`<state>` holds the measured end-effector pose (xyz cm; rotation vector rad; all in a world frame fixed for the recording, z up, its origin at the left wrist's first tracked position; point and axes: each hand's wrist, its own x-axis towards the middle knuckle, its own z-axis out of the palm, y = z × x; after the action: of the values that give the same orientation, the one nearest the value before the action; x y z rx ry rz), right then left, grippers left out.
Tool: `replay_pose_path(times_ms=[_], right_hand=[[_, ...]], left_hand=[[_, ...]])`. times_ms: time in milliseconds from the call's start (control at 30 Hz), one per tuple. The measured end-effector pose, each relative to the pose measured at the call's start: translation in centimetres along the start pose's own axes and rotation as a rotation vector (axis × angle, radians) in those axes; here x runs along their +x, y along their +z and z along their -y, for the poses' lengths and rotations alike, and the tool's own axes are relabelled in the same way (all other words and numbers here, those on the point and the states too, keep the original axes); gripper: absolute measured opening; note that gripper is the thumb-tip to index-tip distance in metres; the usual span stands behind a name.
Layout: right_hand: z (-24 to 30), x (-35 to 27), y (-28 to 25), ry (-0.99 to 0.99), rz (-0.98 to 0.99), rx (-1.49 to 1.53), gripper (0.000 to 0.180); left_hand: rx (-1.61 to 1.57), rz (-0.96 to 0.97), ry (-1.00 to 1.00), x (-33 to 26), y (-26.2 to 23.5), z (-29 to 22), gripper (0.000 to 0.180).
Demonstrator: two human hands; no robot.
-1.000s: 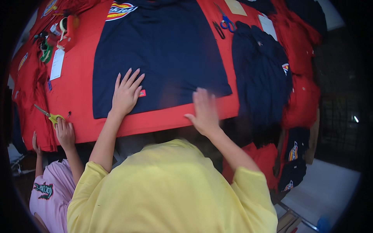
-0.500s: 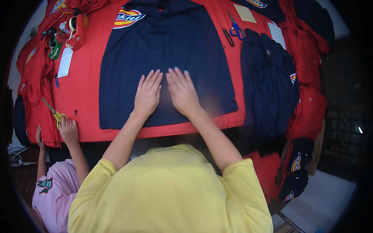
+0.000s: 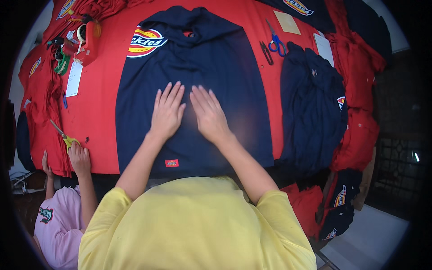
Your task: The person picks up a dark blue sleeveless shirt from a table, turns it over to check both sides, and smooths the fabric before placing it on a stack of other shirts.
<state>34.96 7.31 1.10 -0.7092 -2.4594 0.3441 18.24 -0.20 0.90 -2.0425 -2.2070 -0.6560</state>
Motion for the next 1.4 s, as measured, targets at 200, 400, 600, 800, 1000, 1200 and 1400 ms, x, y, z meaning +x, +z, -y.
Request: replay_pose_path(times_ms=[200,400,600,800,1000,1200,1400], right_hand=[[-3.5,2.7,1.4,0.081,-0.021,-0.060,0.037],[-9.0,14.1,3.4,-0.161,-0.065,0.050,0.027],[-14.2,17.7,4.0,0.029,-0.086,-0.237,0.032],[-14.2,18.5,3.8,0.002,-0.081,-0.195,0.031],[-10.8,19.4,2.5,-0.001,-0.276,0.154,0.019],[-0.5,28.8,10.0,-0.287,0.138,0.120,0.049],[3.2,33.9,14.1,-0.207,0.093,0.152,0.023]], left_hand=[[-0.020,-0.061,-0.116,1.7,0.4,2.5,0.040],[-0.130,-0.185,-0.021,11.8,2.4,6.6,0.027],[0.102,-0.012,-0.123,15.1,2.5,11.0,0.046],[-0.012,-0.080,-0.106,14.3,2.0,11.4,0.044],[0.073,-0.281,-0.467,-2.8,-5.4,6.9,0.061],[0.010,0.013,-0.842,-13.8,-8.7,1.4,0.044],[-0.767,-0.554,-1.007,-13.1,-19.8,2.8,0.029]])
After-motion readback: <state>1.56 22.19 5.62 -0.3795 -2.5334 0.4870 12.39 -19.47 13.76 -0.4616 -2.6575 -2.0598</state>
